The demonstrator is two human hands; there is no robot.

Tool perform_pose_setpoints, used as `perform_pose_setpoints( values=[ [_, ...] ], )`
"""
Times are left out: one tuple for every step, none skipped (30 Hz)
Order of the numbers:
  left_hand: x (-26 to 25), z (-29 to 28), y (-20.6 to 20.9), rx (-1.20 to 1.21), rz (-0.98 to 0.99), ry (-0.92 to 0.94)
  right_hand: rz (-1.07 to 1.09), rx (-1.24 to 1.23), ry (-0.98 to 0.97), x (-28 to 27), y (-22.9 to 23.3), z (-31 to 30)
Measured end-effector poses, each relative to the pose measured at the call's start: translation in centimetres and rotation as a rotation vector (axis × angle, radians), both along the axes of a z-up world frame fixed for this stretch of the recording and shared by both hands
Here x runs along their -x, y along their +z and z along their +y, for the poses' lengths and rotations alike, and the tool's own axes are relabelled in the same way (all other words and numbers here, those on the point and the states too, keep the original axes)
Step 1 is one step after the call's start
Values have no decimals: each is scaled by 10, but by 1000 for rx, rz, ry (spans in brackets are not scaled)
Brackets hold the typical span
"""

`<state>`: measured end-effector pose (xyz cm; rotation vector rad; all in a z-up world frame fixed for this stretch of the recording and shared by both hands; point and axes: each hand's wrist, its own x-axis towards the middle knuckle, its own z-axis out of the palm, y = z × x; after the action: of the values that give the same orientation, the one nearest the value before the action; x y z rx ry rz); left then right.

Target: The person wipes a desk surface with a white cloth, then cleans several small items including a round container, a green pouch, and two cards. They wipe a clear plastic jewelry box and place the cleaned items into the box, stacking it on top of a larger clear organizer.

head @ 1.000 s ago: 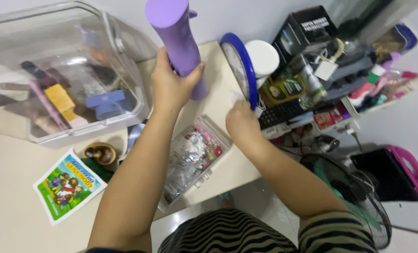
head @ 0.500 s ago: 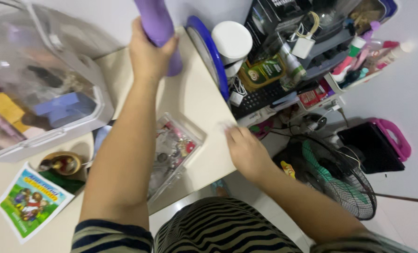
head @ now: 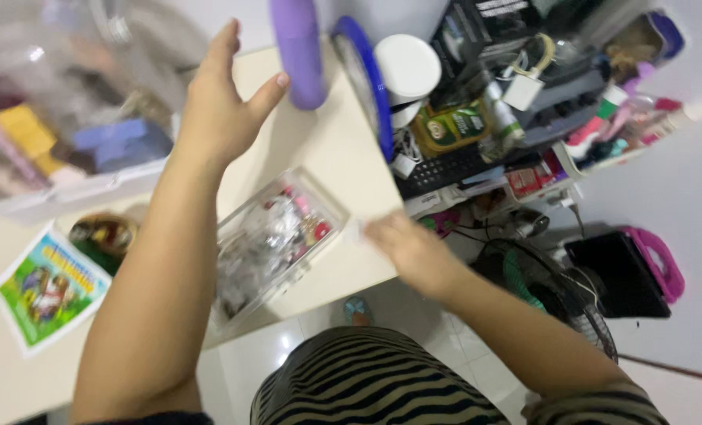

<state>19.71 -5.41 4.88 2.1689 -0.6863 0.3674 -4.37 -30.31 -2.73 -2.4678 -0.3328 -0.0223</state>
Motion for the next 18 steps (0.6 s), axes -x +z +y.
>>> perform_pose_setpoints(
  values=[
    [23, 14, 16, -13, 46, 13, -19, -23, -56, -22, -7, 1],
    [46, 27, 32, 12, 42, -7, -37, -51, -114, -53, -15, 4],
    [68, 40, 45, 38, 38, -27, -3, 5, -231, -87, -23, 11],
    [88, 51, 56, 66, 31, -48, 26, 64, -348, -122, -28, 17],
    [107, 64, 65, 55, 27, -36, -214, 206, -202, -148, -30, 19],
    [124, 79, 72, 43, 27, -29, -452, 339, -56, -164, -33, 21],
    [141, 93, 76, 30, 27, -23, -462, 347, -14, -174, -34, 22],
    [157, 107, 77, -24, 61, 39, -472, 356, 20, -180, -33, 24],
    [174, 121, 77, -77, 96, 100, -481, 364, 55, -182, -31, 25],
    [188, 134, 75, -133, 131, 152, -462, 317, 107, -172, -30, 21],
    [201, 144, 71, -132, 85, 99, -442, 271, 159, -154, -28, 14],
    [211, 151, 64, -127, 37, 43, -424, 229, 208, -135, -25, 5],
    [219, 158, 57, -122, -11, -13, -465, 273, 235, -113, -22, -1],
    [226, 163, 49, -148, -50, -10, -504, 319, 262, -89, -20, -5],
    [232, 167, 41, -175, -88, -7, -428, 355, 210, -61, -17, -9],
    [238, 172, 33, -201, -128, -5, -353, 390, 155, -34, -14, -9],
    [244, 177, 27, -180, -107, 21, -362, 417, 91, -14, -11, -5],
    [251, 183, 20, -158, -83, 46, -369, 443, 27, 3, -8, 2]
  ],
)
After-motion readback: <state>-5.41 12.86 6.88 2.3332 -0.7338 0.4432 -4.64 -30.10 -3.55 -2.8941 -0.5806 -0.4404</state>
